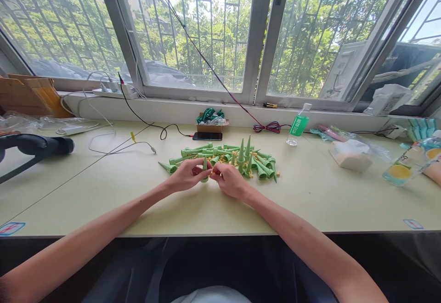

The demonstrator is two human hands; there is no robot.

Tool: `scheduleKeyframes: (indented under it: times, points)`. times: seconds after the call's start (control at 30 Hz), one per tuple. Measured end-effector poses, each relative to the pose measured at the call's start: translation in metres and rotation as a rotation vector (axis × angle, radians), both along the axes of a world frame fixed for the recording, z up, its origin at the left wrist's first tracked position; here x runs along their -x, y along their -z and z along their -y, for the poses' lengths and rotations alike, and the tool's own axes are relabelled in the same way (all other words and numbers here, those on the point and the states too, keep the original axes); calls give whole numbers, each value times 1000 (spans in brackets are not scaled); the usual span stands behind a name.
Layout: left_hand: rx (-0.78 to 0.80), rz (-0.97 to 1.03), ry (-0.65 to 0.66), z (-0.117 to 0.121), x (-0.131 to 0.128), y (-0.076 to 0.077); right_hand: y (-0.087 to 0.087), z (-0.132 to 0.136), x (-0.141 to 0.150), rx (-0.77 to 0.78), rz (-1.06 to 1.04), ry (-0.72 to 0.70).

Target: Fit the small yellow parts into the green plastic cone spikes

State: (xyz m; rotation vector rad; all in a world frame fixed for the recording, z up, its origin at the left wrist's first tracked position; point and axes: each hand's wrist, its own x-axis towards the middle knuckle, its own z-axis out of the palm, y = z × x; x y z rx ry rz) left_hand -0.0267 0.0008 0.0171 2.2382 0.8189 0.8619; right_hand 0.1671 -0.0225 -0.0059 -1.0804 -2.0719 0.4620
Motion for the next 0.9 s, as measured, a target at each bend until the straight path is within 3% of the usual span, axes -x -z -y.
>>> scheduleKeyframes:
  times: [0.9]
  points:
    - [-28, -54, 55, -1, 2, -1, 5, -2, -2, -34, 114, 3]
